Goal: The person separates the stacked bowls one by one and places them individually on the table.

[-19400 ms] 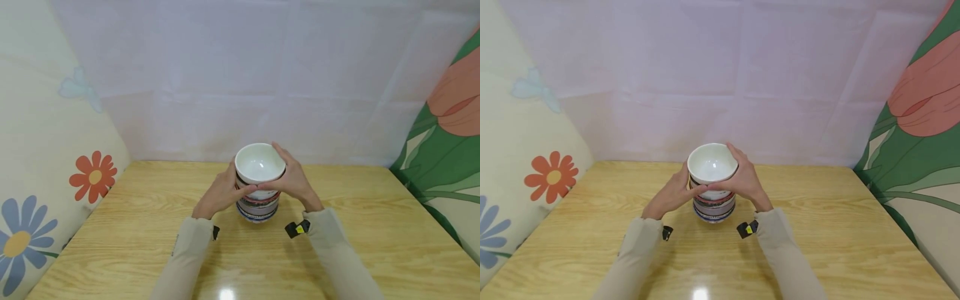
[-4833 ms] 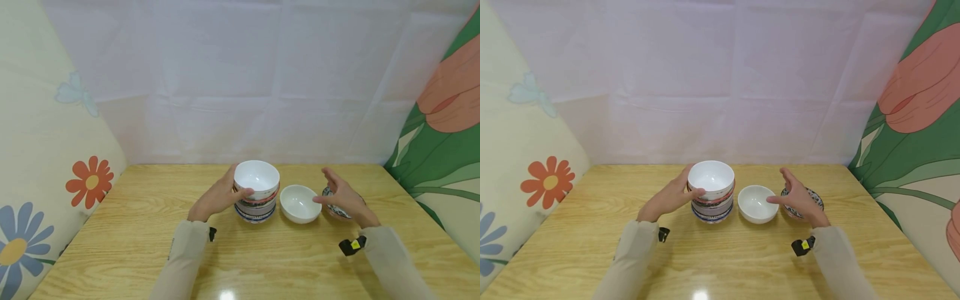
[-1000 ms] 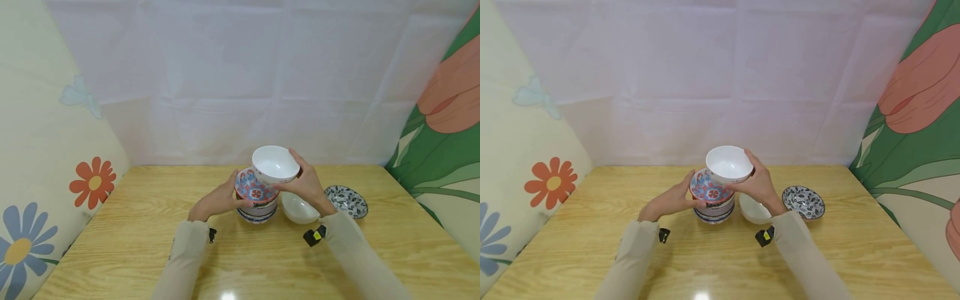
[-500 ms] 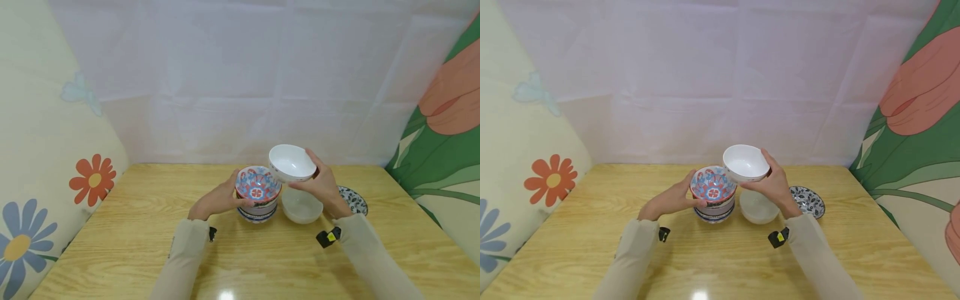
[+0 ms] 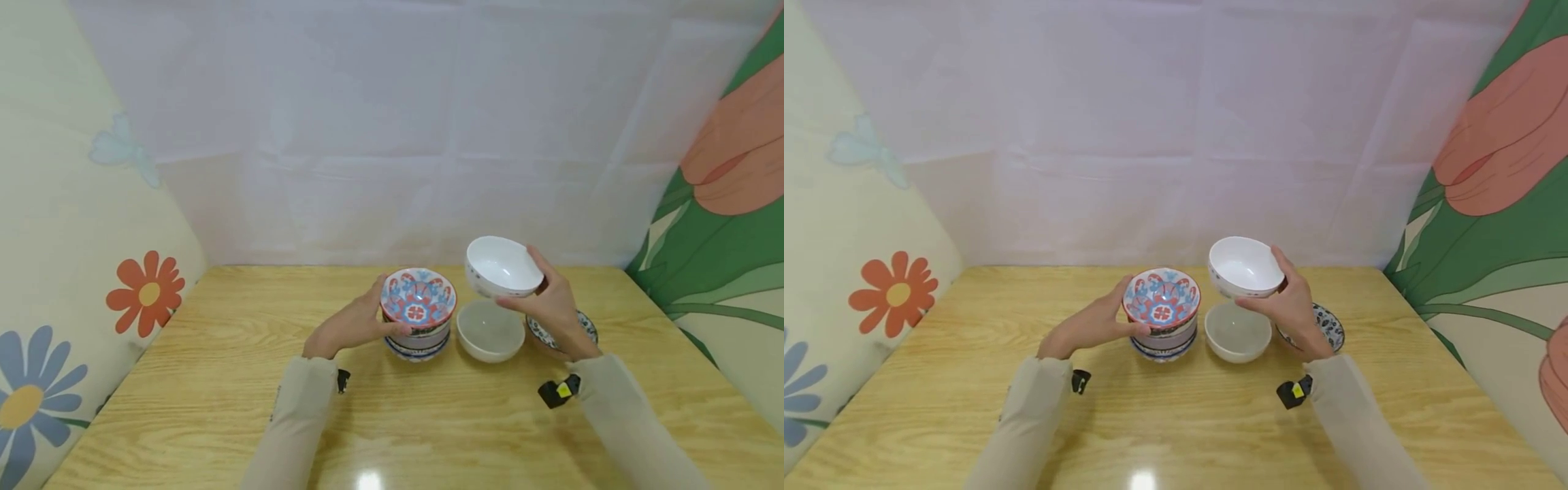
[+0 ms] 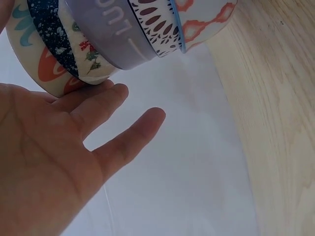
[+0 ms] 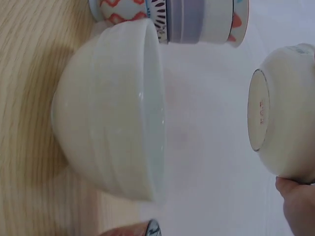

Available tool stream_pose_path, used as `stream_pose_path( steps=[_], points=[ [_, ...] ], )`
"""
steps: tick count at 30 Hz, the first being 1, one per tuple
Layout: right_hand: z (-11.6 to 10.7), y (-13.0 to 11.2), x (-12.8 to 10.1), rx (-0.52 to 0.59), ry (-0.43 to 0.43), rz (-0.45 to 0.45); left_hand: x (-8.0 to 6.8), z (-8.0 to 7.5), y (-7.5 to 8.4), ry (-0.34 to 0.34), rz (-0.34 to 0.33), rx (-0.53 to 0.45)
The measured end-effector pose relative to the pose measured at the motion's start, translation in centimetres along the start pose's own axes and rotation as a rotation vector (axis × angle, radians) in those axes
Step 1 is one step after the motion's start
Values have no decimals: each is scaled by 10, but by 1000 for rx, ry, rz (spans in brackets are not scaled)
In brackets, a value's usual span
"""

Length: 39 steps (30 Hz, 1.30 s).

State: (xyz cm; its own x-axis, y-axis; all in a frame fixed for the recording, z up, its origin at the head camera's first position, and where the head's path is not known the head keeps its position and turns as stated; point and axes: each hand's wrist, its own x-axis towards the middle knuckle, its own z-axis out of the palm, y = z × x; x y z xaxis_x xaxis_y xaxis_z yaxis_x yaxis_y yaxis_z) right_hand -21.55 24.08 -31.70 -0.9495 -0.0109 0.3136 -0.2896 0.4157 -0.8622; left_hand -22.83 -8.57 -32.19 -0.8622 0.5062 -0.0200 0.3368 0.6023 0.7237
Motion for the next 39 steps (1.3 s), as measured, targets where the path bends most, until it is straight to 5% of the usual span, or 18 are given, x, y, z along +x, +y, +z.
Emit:
stream_pose_path(
  steps=[17,28,39],
  points=[
    [-46,28,-19,-148,108,25,1,-2,0,11,1,18],
    [-63,48,-31,-141,168,60,0,0,0,-8,-36,24],
    [-80,65,-37,-148,222,89,-1,0,0,5,-4,2]
  ],
)
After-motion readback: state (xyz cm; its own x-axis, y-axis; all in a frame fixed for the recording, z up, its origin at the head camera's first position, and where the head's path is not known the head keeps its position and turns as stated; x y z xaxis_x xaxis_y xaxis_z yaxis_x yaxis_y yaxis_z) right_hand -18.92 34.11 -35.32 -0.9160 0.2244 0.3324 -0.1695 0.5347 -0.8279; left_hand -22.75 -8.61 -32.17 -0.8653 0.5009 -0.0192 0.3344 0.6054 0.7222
